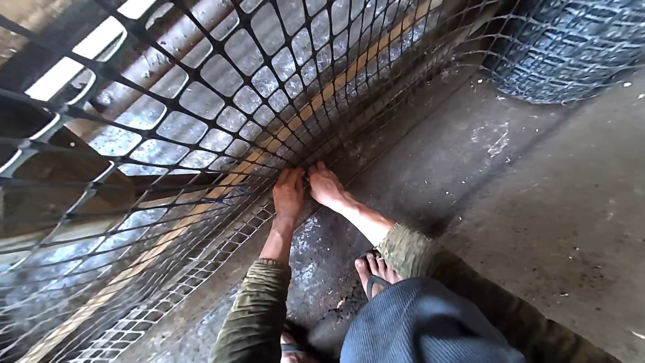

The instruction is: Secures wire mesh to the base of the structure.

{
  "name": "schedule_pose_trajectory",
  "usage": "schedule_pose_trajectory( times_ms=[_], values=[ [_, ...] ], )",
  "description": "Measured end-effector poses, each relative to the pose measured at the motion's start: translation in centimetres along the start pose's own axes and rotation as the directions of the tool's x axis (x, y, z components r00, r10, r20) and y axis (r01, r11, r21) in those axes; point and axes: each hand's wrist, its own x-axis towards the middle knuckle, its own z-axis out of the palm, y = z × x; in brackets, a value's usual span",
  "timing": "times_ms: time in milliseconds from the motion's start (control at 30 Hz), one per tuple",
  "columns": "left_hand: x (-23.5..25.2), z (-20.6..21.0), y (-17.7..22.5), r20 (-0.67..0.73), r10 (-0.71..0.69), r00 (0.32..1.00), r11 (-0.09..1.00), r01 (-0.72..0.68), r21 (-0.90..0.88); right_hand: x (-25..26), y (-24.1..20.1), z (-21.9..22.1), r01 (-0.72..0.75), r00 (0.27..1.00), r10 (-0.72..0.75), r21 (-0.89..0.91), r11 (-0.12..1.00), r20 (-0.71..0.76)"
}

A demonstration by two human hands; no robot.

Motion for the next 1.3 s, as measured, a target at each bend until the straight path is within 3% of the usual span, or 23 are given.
schedule_pose_trajectory(
  times_ms=[233, 400, 467, 733, 1000, 1100, 1300],
  values=[
    [-0.5, 0.3, -0.5, -0.005, 0.052, 0.999, 0.999, -0.052, -0.01, 0.4, 0.9, -2.9, -0.055, 0.991, 0.035, 0.162, 0.985, 0.126],
    [-0.4, 0.1, -0.4, 0.018, 0.038, 0.999, 0.999, -0.037, -0.035, -0.3, 0.4, -2.1, -0.009, 0.992, 0.009, -0.002, 1.0, 0.122],
    [-0.6, 0.2, -0.4, 0.008, 0.051, 0.999, 0.998, -0.051, -0.041, -0.7, 0.6, -2.0, -0.007, 0.992, 0.005, 0.012, 1.0, 0.125],
    [-0.8, 0.5, -0.6, -0.018, 0.116, 0.993, 0.993, -0.116, -0.022, 0.0, 2.5, -3.2, -0.011, 0.978, -0.063, 0.352, 0.936, 0.199],
    [-0.4, 0.8, -1.0, -0.048, 0.14, 0.989, 0.987, -0.143, -0.067, -0.5, 2.8, -0.4, -0.005, 0.996, -0.029, 0.379, 0.925, 0.084],
    [-0.4, 0.8, -1.1, -0.04, 0.144, 0.989, 0.986, -0.146, -0.085, -1.3, 2.4, -0.5, 0.001, 0.999, -0.016, 0.272, 0.962, 0.051],
    [-0.6, 0.7, -0.6, -0.04, 0.232, 0.972, 0.966, -0.235, -0.105, -2.2, 0.4, 0.9, -0.061, 0.997, 0.068, -0.181, 0.982, 0.032]
  ],
)
